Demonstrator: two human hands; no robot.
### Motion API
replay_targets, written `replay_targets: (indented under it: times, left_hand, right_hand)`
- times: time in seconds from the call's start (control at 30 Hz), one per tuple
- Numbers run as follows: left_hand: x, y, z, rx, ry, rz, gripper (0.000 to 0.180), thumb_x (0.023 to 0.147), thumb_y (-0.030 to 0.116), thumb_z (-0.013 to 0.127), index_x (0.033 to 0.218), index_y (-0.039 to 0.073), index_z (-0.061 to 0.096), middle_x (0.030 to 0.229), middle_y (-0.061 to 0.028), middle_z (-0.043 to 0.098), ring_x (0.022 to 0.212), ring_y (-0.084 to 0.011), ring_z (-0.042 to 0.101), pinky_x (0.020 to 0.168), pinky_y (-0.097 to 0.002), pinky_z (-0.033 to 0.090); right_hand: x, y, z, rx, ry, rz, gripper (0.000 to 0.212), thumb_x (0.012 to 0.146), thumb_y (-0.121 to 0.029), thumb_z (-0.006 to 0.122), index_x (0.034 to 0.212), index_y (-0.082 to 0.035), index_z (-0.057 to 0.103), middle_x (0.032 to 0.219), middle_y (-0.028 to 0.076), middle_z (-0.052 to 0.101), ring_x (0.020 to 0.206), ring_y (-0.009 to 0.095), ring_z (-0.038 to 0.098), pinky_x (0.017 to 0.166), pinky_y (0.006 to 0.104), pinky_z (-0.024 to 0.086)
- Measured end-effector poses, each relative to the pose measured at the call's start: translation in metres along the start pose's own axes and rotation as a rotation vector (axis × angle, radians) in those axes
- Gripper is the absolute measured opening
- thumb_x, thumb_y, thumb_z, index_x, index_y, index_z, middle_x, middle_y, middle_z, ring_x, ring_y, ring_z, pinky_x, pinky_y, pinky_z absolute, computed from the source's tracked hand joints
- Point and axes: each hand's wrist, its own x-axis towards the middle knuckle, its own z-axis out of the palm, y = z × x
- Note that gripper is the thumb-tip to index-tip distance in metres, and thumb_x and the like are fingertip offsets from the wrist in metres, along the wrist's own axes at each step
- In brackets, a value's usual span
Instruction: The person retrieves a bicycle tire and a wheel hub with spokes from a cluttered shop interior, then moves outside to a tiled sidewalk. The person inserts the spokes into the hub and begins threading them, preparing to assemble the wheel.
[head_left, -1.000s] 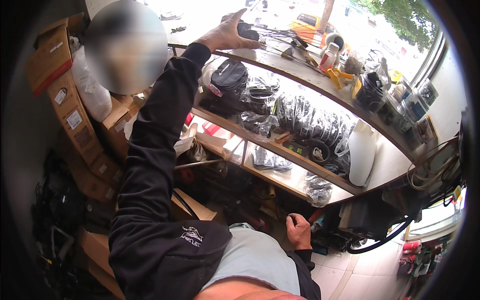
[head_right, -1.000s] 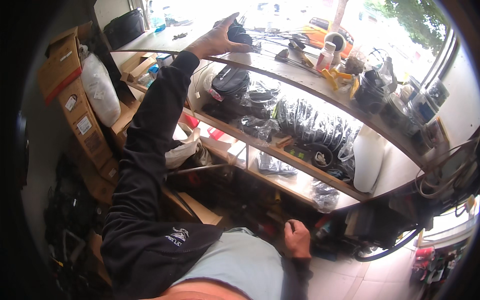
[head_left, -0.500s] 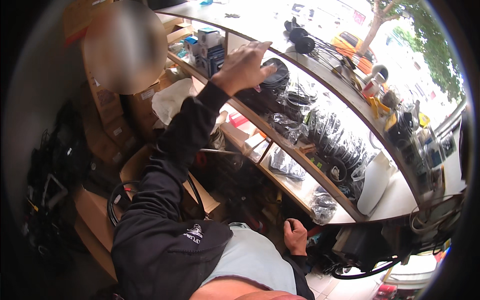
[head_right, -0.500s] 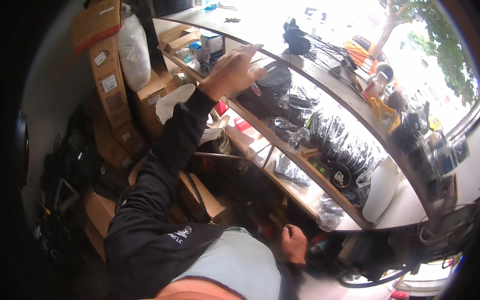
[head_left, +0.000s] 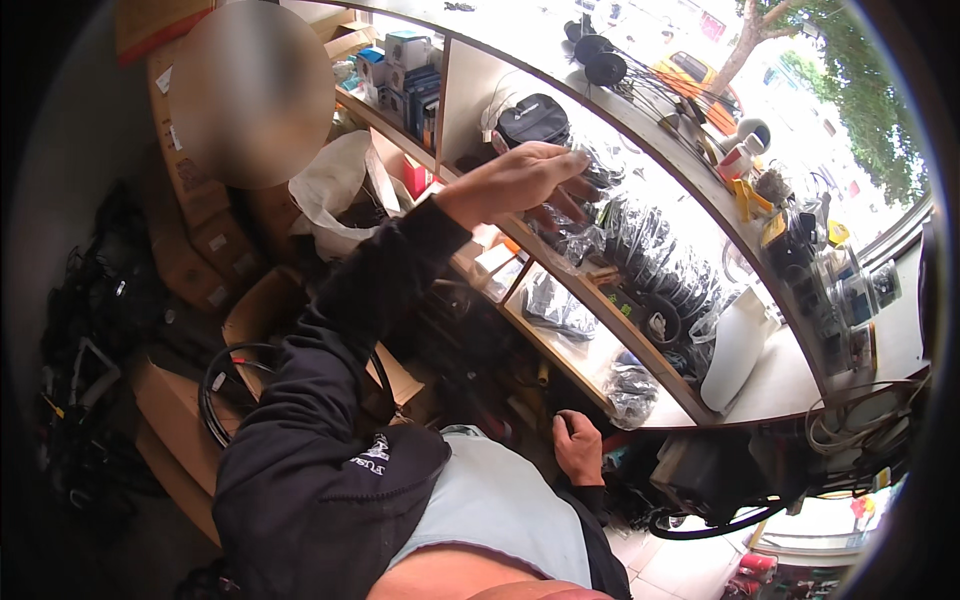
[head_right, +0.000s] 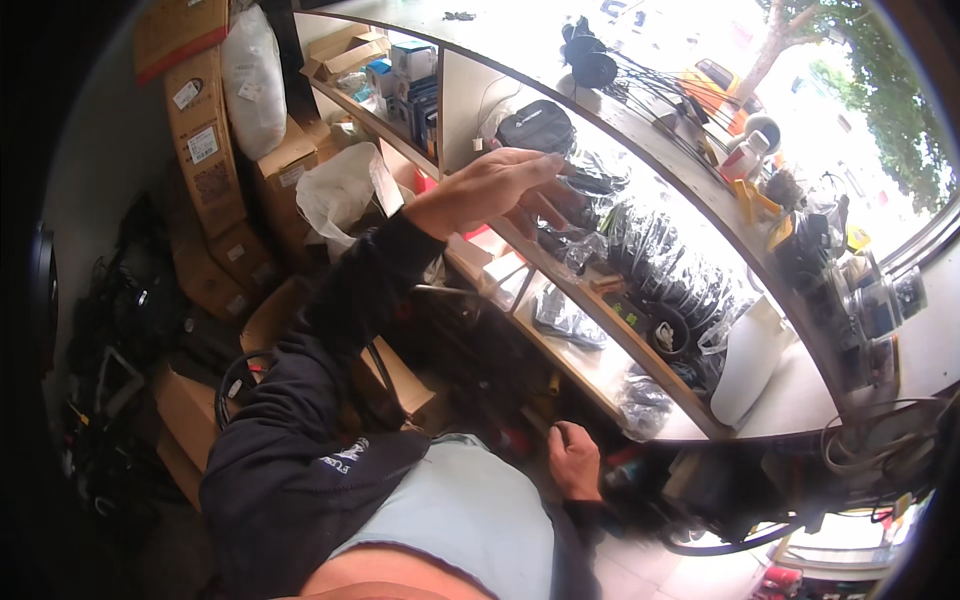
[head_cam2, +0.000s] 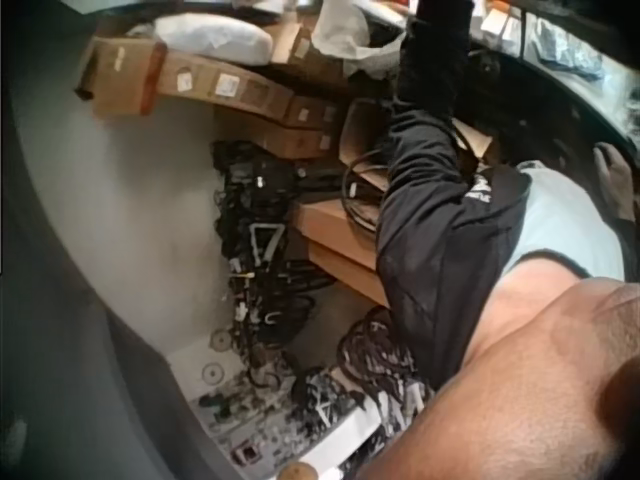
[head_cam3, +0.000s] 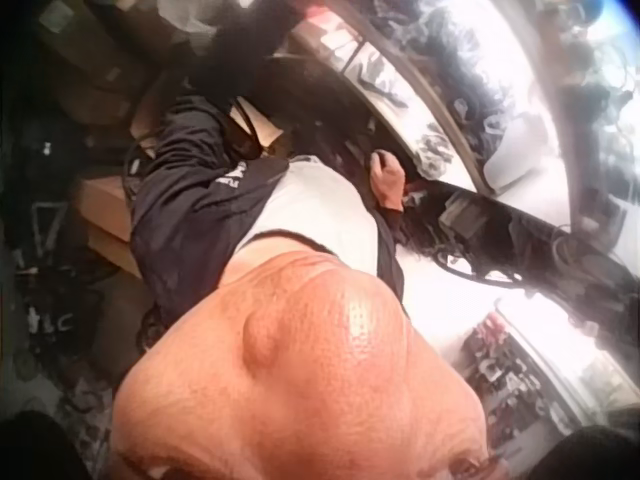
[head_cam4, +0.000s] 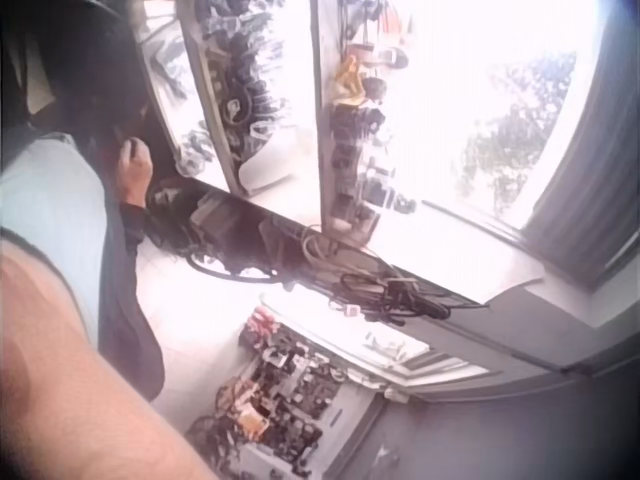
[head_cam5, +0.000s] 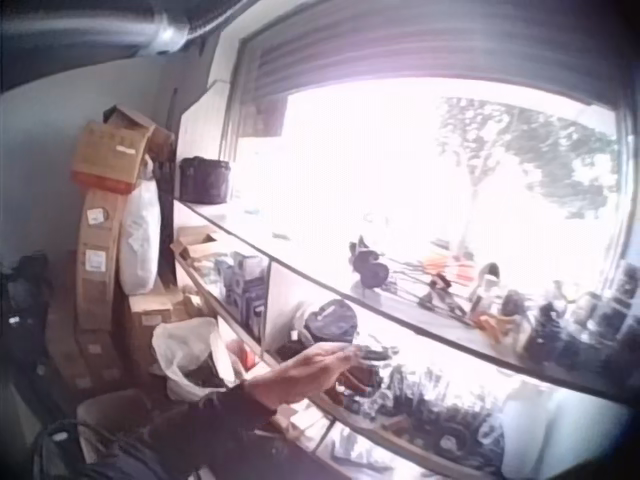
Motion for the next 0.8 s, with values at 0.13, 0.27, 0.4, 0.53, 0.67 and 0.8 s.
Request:
replay_targets:
  times: [0.13, 0.27, 0.4, 0.53, 0.67, 0.8]
  left_hand:
    - [0.018, 0.0, 0.037, -0.306, -0.039, -0.007, 0.041, 0.111, 0.032, 0.044, 0.13, -0.003, 0.055, 0.122, -0.018, 0.07, 0.094, -0.0232, 0.074, 0.063, -0.032, 0.061]
    - [0.043, 0.0, 0.074, -0.418, -0.134, 0.007, 0.038, 0.112, 0.03, 0.044, 0.13, -0.001, 0.054, 0.12, -0.017, 0.07, 0.095, -0.0241, 0.075, 0.063, -0.034, 0.06]
    - [0.072, -0.006, 0.08, -0.395, -0.116, 0.06, 0.036, 0.111, 0.032, 0.048, 0.124, 0.002, 0.062, 0.111, -0.0124, 0.071, 0.085, -0.0207, 0.075, 0.059, -0.0298, 0.059]
    - [0.1, -0.006, 0.08, -0.152, -0.009, 0.177, 0.039, 0.109, 0.033, 0.053, 0.11, -0.004, 0.066, 0.093, -0.015, 0.075, 0.064, -0.0188, 0.074, 0.047, -0.0301, 0.057]
    - [0.111, 0.005, 0.083, 0.361, 0.166, 0.307, 0.046, 0.104, 0.038, 0.062, 0.079, 0.0, 0.071, 0.069, -0.0123, 0.072, 0.062, -0.0209, 0.073, 0.051, -0.0358, 0.055]
    - [0.111, 0.01, 0.089, 0.925, 0.412, 0.521, 0.05, 0.099, 0.045, 0.063, 0.074, 0.003, 0.07, 0.069, -0.0218, 0.069, 0.069, -0.0408, 0.071, 0.066, -0.0491, 0.055]
  right_hand:
    - [-0.004, 0.002, 0.0, -0.017, 0.016, 0.024, 0.02, 0.094, -0.018, 0.067, 0.102, 0.0, 0.073, 0.095, 0.019, 0.074, 0.088, 0.031, 0.073, 0.079, 0.0373, 0.056]
    - [-0.019, 0.004, -0.007, -0.012, 0.044, 0.078, 0.021, 0.094, -0.018, 0.068, 0.102, 0.0, 0.073, 0.095, 0.019, 0.074, 0.088, 0.031, 0.073, 0.079, 0.0369, 0.055]
    - [-0.024, 0.002, -0.011, -0.005, 0.059, 0.103, 0.021, 0.094, -0.018, 0.068, 0.103, 0.0, 0.073, 0.094, 0.018, 0.074, 0.087, 0.031, 0.073, 0.079, 0.0366, 0.055]
    - [-0.03, 0.002, -0.013, -0.003, 0.073, 0.149, 0.022, 0.094, -0.019, 0.068, 0.103, 0.0, 0.074, 0.094, 0.018, 0.074, 0.087, 0.03, 0.073, 0.079, 0.0365, 0.055]
    - [-0.033, 0.002, -0.014, 0.004, 0.083, 0.163, 0.022, 0.094, -0.019, 0.068, 0.102, 0.0, 0.074, 0.095, 0.019, 0.074, 0.087, 0.031, 0.073, 0.079, 0.0365, 0.056]
    - [-0.032, 0.007, -0.012, 0.002, 0.092, 0.138, 0.022, 0.094, -0.019, 0.068, 0.102, 0.0, 0.074, 0.095, 0.019, 0.074, 0.088, 0.031, 0.073, 0.079, 0.0369, 0.056]
